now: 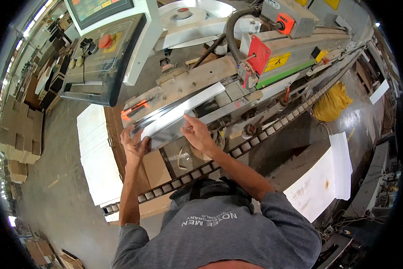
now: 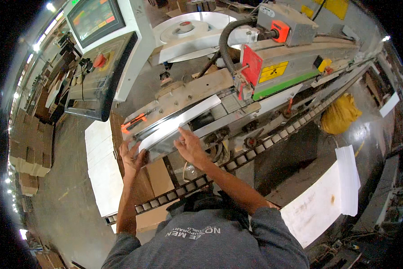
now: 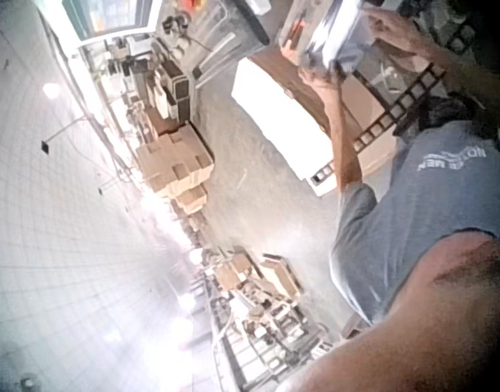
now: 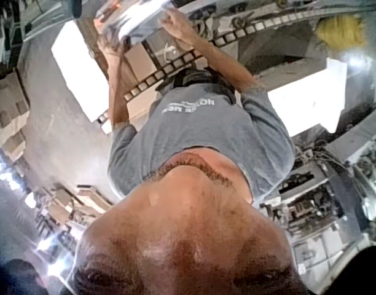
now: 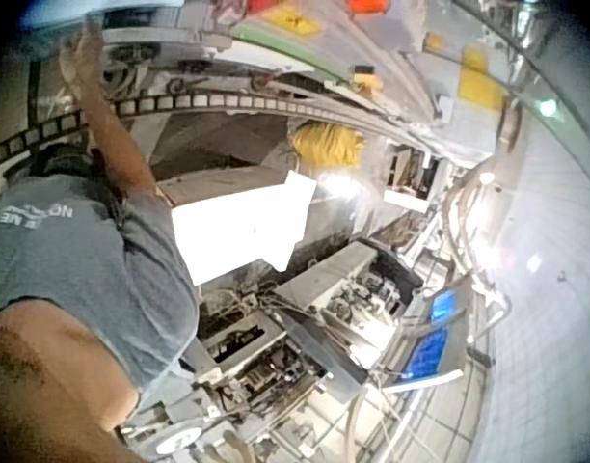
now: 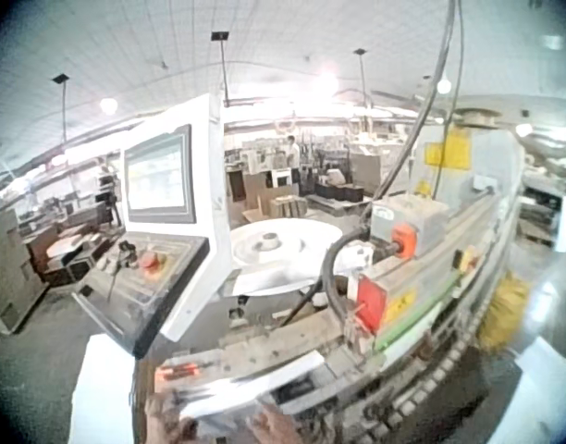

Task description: The person feeds white boards one by one into an edge-banding or trimming machine, picking them up from a stack and placing them onto the machine's guide rail.

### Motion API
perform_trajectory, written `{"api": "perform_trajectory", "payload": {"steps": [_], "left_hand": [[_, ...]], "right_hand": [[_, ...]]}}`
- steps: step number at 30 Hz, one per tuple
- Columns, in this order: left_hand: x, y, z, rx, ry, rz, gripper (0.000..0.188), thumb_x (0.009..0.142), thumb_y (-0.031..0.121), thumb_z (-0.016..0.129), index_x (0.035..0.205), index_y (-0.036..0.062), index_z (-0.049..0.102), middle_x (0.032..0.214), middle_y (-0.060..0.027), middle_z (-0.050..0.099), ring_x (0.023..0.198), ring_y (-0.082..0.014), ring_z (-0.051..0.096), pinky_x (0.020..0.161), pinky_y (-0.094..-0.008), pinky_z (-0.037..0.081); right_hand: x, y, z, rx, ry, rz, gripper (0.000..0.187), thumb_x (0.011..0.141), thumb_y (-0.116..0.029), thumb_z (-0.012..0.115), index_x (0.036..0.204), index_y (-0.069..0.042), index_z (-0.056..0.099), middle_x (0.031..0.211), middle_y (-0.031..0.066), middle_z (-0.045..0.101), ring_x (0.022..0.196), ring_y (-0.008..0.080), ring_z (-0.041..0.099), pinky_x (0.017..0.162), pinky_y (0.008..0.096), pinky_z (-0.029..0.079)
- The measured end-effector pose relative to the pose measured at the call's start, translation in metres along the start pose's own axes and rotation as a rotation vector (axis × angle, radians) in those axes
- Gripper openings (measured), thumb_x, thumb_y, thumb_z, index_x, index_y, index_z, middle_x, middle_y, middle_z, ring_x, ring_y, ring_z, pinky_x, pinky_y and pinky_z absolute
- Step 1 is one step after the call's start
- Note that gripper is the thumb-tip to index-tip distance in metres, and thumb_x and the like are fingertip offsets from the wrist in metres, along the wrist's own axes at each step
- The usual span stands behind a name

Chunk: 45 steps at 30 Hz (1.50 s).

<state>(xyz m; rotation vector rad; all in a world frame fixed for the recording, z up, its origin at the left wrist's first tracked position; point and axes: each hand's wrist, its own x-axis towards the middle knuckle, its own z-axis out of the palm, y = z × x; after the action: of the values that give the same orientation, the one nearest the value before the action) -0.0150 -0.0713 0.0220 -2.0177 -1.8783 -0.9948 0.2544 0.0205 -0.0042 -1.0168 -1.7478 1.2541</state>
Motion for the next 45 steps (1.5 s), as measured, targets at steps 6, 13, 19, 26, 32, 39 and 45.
{"api": "perform_trajectory", "payload": {"steps": [6, 13, 19, 26, 32, 39, 45], "left_hand": [[-0.010, -0.020, 0.001, 0.101, 0.025, -0.191, 0.039, 0.072, 0.024, 0.086, 0.106, 0.0076, 0.075, 0.107, -0.0150, 0.060, 0.102, -0.0336, 0.055, 0.089, -0.0459, 0.043], [-0.009, -0.038, 0.007, -0.080, 0.050, -0.315, 0.030, 0.079, 0.012, 0.080, 0.108, 0.0044, 0.075, 0.086, -0.0132, 0.060, 0.080, -0.0269, 0.059, 0.073, -0.0369, 0.049], [0.007, -0.027, 0.007, -0.125, 0.005, -0.251, 0.026, 0.080, 0.010, 0.079, 0.104, 0.0020, 0.075, 0.079, -0.0131, 0.056, 0.071, -0.0258, 0.057, 0.068, -0.0356, 0.049], [0.028, -0.005, 0.046, -0.055, 0.032, -0.111, 0.022, 0.078, 0.009, 0.081, 0.099, 0.0043, 0.076, 0.075, -0.0117, 0.054, 0.069, -0.0282, 0.055, 0.064, -0.0379, 0.046], [0.055, 0.032, 0.092, -0.128, 0.067, -0.027, 0.021, 0.072, 0.011, 0.084, 0.091, 0.0074, 0.075, 0.075, -0.0104, 0.057, 0.069, -0.0298, 0.058, 0.061, -0.0407, 0.048], [0.097, 0.099, 0.142, -0.117, 0.050, 0.049, 0.021, 0.071, 0.011, 0.083, 0.090, 0.0071, 0.075, 0.076, -0.0119, 0.061, 0.071, -0.0312, 0.060, 0.062, -0.0414, 0.048], [0.119, 0.136, 0.190, -0.106, 0.067, 0.131, 0.021, 0.078, 0.016, 0.082, 0.093, 0.0039, 0.075, 0.084, -0.0162, 0.068, 0.076, -0.0351, 0.064, 0.069, -0.0424, 0.052]], "right_hand": [[0.025, 0.003, 0.015, 0.059, 0.115, -0.059, 0.062, 0.093, -0.019, 0.068, 0.147, 0.000, 0.042, 0.126, 0.0206, 0.058, 0.100, 0.0216, 0.064, 0.084, 0.0321, 0.056], [0.031, -0.023, 0.015, -0.015, 0.058, 0.174, 0.070, 0.091, -0.025, 0.070, 0.148, 0.001, 0.041, 0.123, 0.0202, 0.060, 0.101, 0.0207, 0.064, 0.087, 0.0316, 0.054], [0.036, -0.017, 0.013, -0.006, 0.127, 0.177, 0.070, 0.089, -0.024, 0.074, 0.147, 0.001, 0.043, 0.118, 0.0189, 0.061, 0.101, 0.0199, 0.064, 0.086, 0.0300, 0.052], [0.047, -0.001, -0.031, 0.012, 0.228, 0.160, 0.070, 0.089, -0.025, 0.075, 0.144, 0.004, 0.044, 0.114, 0.0185, 0.062, 0.096, 0.0208, 0.064, 0.084, 0.0324, 0.053], [0.052, 0.027, -0.082, -0.033, 0.383, -0.071, 0.067, 0.089, -0.026, 0.074, 0.138, 0.010, 0.047, 0.095, 0.0153, 0.060, 0.080, 0.0198, 0.058, 0.070, 0.0331, 0.052], [-0.011, 0.022, -0.168, 0.009, 0.244, -0.224, 0.040, 0.088, -0.005, 0.070, 0.128, -0.001, 0.062, 0.094, 0.0120, 0.068, 0.079, 0.0158, 0.066, 0.072, 0.0321, 0.055], [-0.140, 0.046, -0.328, -0.203, 0.589, 0.030, 0.028, 0.093, 0.001, 0.062, 0.120, -0.001, 0.068, 0.109, 0.0095, 0.070, 0.096, 0.0123, 0.064, 0.085, 0.0267, 0.051]]}}
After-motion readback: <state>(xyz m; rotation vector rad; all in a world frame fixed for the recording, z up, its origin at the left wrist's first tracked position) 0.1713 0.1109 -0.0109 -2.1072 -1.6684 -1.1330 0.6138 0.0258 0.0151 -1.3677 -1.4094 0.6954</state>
